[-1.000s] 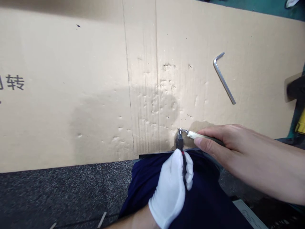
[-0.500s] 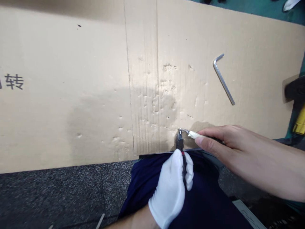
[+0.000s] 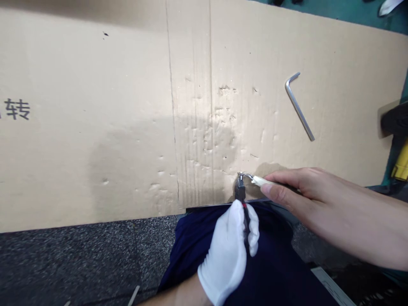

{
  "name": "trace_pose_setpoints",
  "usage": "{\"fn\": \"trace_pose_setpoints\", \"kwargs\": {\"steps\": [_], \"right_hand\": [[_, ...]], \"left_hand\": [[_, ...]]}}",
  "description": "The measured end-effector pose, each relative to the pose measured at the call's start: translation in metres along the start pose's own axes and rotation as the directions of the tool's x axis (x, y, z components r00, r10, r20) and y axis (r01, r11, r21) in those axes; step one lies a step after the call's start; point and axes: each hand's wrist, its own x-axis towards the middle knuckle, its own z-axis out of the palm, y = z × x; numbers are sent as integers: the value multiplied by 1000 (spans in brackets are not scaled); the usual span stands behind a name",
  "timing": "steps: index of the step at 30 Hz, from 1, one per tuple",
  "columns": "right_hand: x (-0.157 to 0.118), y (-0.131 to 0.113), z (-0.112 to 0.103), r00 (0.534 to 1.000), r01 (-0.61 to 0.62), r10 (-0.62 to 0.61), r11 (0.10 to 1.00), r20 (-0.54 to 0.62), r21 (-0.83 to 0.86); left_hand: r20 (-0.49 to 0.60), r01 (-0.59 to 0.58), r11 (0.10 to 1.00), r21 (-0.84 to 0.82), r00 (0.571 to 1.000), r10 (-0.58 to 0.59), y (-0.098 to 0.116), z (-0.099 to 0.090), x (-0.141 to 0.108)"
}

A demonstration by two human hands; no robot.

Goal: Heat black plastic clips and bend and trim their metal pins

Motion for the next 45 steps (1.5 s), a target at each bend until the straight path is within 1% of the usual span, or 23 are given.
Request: {"fn": "trace_pose_setpoints", "kwargs": {"steps": [5, 12, 16, 23, 26, 31, 34, 38, 41, 45], "right_hand": [[1, 0, 0, 1000, 2, -2, 1000, -7, 8], [1, -2, 0, 1000, 2, -3, 1000, -15, -28], [-1, -5, 2, 999, 2, -4, 998, -33, -56], [-2, -11, 9, 996, -12, -1, 989, -90, -145], [-2, -16, 14, 995, -37, 19, 983, -102, -180], [-3, -17, 24, 981, -74, 11, 946, -195, -315], [-4, -14, 26, 983, -83, 32, 956, -183, -280], [-4, -15, 22, 984, -109, 66, 959, -168, -261], [-3, -17, 18, 988, -67, 32, 970, -153, -235], [-3, -15, 15, 993, 5, -33, 972, -117, -236]], "left_hand": [[-2, -3, 1000, -1, 1000, 3, -1, 0, 1], [2, -11, 1000, -21, 1000, 11, -2, 0, 1], [6, 9, 999, -36, 1000, -9, -3, -2, 2], [-23, 53, 998, -36, 998, -54, -4, -1, 3], [-33, 70, 996, -47, 997, -72, -7, -2, 4], [-5, 64, 997, -35, 998, -64, -18, -9, 7], [19, 62, 998, -30, 998, -61, -23, -14, 9], [36, 58, 998, -17, 998, -57, -26, -15, 10], [30, 64, 998, -12, 998, -63, -22, -13, 10], [-2, 55, 998, 34, 998, -55, -12, -7, 6]]}}
